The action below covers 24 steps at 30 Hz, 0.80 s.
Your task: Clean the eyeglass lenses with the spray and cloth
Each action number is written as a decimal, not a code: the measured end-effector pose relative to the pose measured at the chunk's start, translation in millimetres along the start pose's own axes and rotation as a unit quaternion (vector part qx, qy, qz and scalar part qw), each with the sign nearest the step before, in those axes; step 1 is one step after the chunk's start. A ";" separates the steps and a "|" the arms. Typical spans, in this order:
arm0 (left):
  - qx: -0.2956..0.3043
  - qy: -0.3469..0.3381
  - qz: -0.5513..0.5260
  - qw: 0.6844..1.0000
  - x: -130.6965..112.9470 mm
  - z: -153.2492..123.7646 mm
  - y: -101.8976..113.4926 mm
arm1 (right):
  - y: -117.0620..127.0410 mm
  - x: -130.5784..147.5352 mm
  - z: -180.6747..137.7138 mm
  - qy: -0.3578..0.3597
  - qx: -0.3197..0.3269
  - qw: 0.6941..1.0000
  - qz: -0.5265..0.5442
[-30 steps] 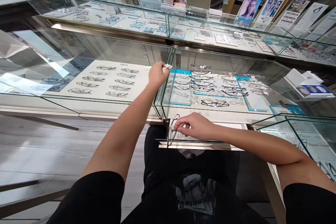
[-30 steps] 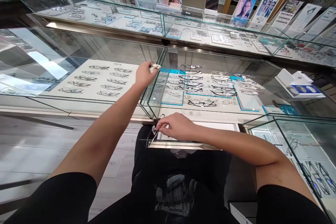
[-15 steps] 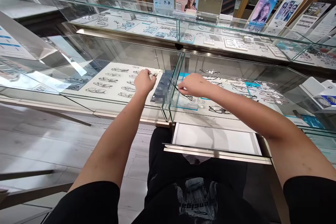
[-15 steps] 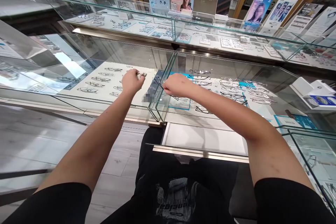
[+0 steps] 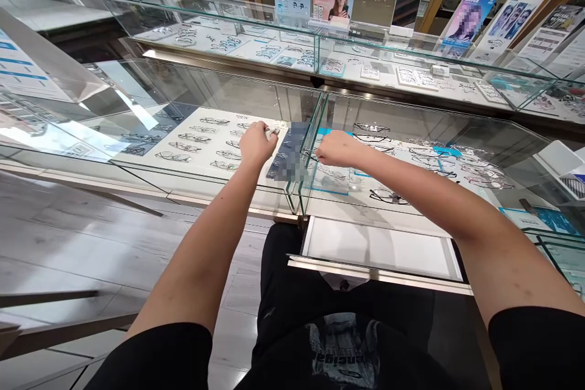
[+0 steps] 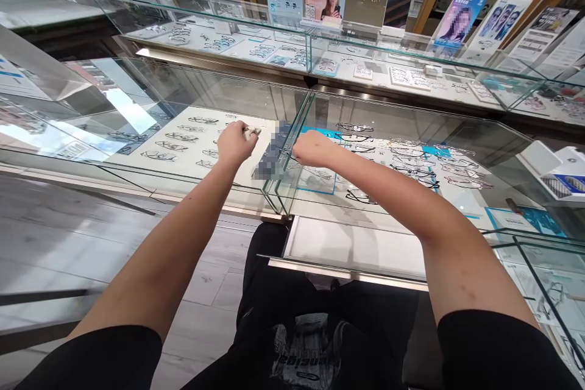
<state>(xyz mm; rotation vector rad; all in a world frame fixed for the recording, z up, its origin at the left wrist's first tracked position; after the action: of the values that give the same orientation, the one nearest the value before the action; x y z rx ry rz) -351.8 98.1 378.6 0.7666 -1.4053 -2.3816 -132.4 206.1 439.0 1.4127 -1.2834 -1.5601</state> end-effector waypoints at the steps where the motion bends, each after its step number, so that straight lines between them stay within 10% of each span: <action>1: 0.000 0.000 -0.001 1.000 0.1 0.0 0.2 | -0.1 -1.3 -0.5 -0.006 0.003 1.000 0.002; 17: 0.007 -0.004 0.017 1.000 0.7 1.0 0.2 | -6.3 -11.9 2.2 -0.023 -0.003 0.998 0.058; 24: 0.029 -0.034 0.065 0.997 -5.6 5.6 -2.1 | 47.3 37.5 -60.9 -0.019 -0.034 0.973 0.227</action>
<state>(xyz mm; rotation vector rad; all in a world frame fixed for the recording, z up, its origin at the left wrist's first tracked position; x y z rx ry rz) -350.3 105.9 380.6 0.5936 -1.5090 -2.2973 -86.9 143.5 475.9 0.9616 -1.4392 -1.3059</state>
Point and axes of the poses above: each hand's wrist, its own z-axis towards the middle knuckle, its own y-axis out of the back of the hand, x = y × z, the point moved 5 cm from there along z, towards the middle knuckle, and after that the axes turned 15 degrees about -y, right-handed, at the moved point
